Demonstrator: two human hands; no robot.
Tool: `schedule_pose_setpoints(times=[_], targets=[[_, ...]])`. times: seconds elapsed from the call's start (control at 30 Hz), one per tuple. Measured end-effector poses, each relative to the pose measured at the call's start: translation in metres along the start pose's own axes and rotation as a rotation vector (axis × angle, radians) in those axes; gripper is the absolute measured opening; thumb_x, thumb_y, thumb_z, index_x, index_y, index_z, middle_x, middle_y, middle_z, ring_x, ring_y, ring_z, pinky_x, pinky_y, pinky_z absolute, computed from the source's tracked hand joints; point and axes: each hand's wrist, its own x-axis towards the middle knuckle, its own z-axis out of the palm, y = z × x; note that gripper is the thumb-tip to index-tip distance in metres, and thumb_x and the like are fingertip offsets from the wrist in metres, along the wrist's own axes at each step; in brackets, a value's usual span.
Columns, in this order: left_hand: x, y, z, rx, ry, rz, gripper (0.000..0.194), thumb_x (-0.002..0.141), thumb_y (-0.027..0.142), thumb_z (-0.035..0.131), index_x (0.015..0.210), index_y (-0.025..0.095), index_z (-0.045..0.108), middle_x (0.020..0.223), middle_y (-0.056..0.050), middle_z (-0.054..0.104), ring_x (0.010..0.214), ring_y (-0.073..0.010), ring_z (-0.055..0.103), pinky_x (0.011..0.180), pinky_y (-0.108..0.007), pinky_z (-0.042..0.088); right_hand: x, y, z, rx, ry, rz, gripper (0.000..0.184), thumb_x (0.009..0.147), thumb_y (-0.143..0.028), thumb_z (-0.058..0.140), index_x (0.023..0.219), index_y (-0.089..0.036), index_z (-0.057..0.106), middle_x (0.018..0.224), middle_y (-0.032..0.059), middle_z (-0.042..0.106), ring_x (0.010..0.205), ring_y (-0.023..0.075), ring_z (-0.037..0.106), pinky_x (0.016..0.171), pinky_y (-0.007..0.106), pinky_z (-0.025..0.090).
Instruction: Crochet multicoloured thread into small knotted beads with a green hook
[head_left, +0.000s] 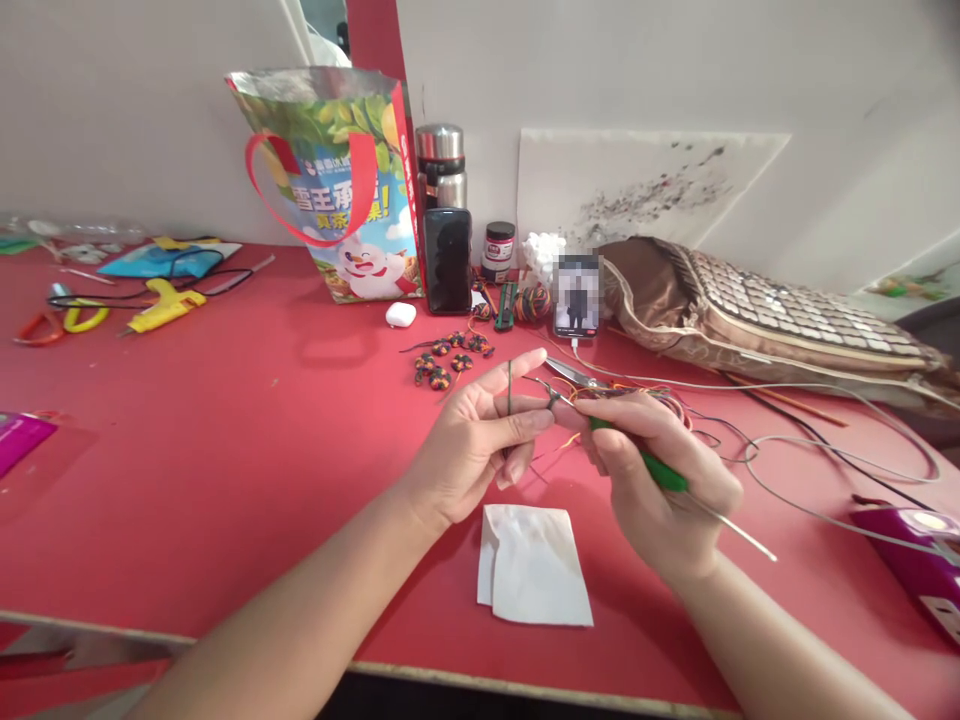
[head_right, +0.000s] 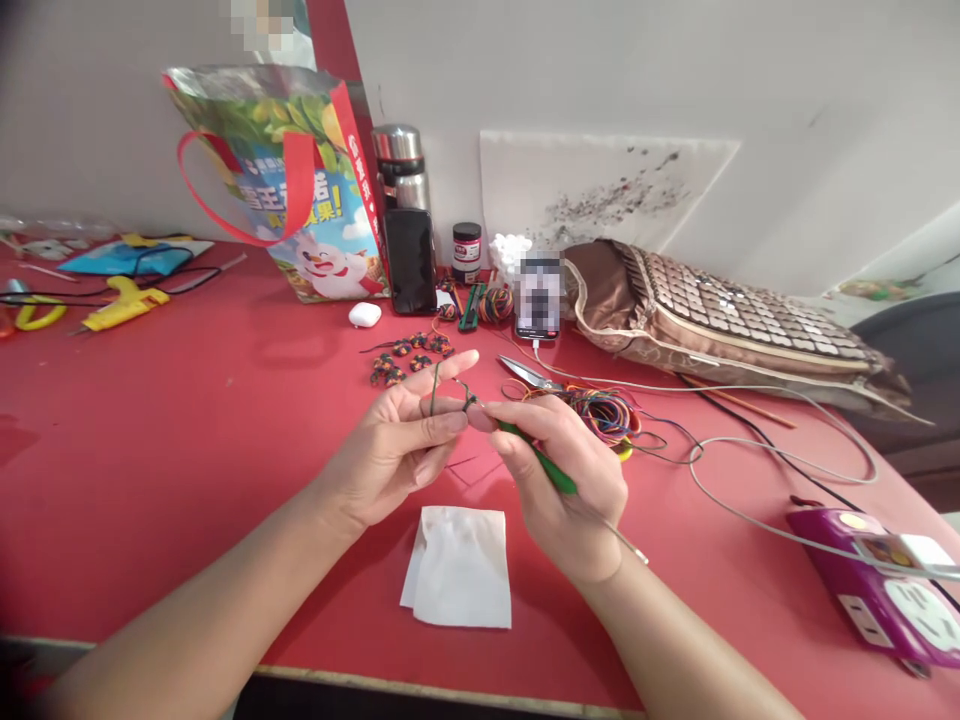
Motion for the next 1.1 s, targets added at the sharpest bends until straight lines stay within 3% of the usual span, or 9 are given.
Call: schedule_pose_setpoints(times=[0.17, 0.47, 0.6, 0.73, 0.93, 1.1], targets=[[-0.002, 0.000, 0.003, 0.082, -0.018, 0.062, 0.103, 0.079, 0.026, 0.096, 0.167, 0.011, 0.043, 0.077, 0.003, 0.076, 0.041, -0.0044, 0.049, 0.041, -0.021, 0.034, 0.003, 0.000, 0.004, -0.189, 0.005, -0.224, 0.031, 0.099, -0.006, 0.071, 0.124, -0.022, 0.077, 0.096, 0.0082, 0.084, 0.077, 0.0210, 0.076, 0.065, 0.034, 0.061], [-0.002, -0.001, 0.003, 0.198, -0.038, 0.080, 0.101, 0.083, 0.019, 0.090, 0.169, 0.010, 0.039, 0.068, 0.007, 0.070, 0.042, -0.0061, 0.048, 0.040, -0.021, 0.035, -0.001, 0.000, 0.008, -0.322, 0.015, -0.218, 0.022, 0.098, -0.007, 0.071, 0.116, -0.020, 0.075, 0.090, 0.0067, 0.077, 0.075, 0.0186, 0.072, 0.066, 0.031, 0.059], [-0.002, 0.001, -0.001, 0.276, -0.096, 0.063, 0.095, 0.089, 0.020, 0.085, 0.171, 0.012, 0.038, 0.073, 0.005, 0.073, 0.044, -0.0059, 0.052, 0.041, -0.021, 0.038, 0.003, -0.009, 0.006, -0.226, -0.015, -0.064, 0.012, 0.101, -0.010, 0.069, 0.101, -0.020, 0.074, 0.078, 0.0011, 0.073, 0.064, 0.0143, 0.067, 0.061, 0.027, 0.055], [0.001, 0.003, -0.005, 0.267, -0.133, 0.048, 0.090, 0.093, 0.022, 0.081, 0.171, 0.013, 0.037, 0.081, 0.000, 0.079, 0.043, -0.0047, 0.051, 0.041, -0.020, 0.038, 0.008, -0.014, 0.003, -0.157, 0.015, 0.081, 0.021, 0.103, -0.014, 0.067, 0.085, -0.021, 0.073, 0.071, -0.0024, 0.072, 0.058, 0.0107, 0.061, 0.060, 0.025, 0.053], [0.002, 0.006, -0.007, 0.241, -0.144, 0.039, 0.094, 0.092, 0.020, 0.083, 0.172, 0.012, 0.034, 0.083, -0.004, 0.082, 0.042, -0.0045, 0.048, 0.040, -0.020, 0.036, 0.011, -0.004, -0.009, -0.067, 0.028, 0.284, 0.021, 0.101, -0.031, 0.075, 0.083, -0.023, 0.082, 0.069, -0.0006, 0.071, 0.059, 0.0115, 0.059, 0.055, 0.025, 0.046], [0.001, 0.009, -0.010, 0.271, -0.165, -0.013, 0.088, 0.094, 0.017, 0.078, 0.171, 0.013, 0.036, 0.082, -0.005, 0.081, 0.040, -0.0045, 0.048, 0.039, -0.020, 0.031, 0.018, 0.006, -0.020, 0.194, -0.031, 0.508, 0.025, 0.096, -0.043, 0.082, 0.083, -0.022, 0.086, 0.062, -0.0003, 0.062, 0.056, 0.0112, 0.051, 0.051, 0.025, 0.042]])
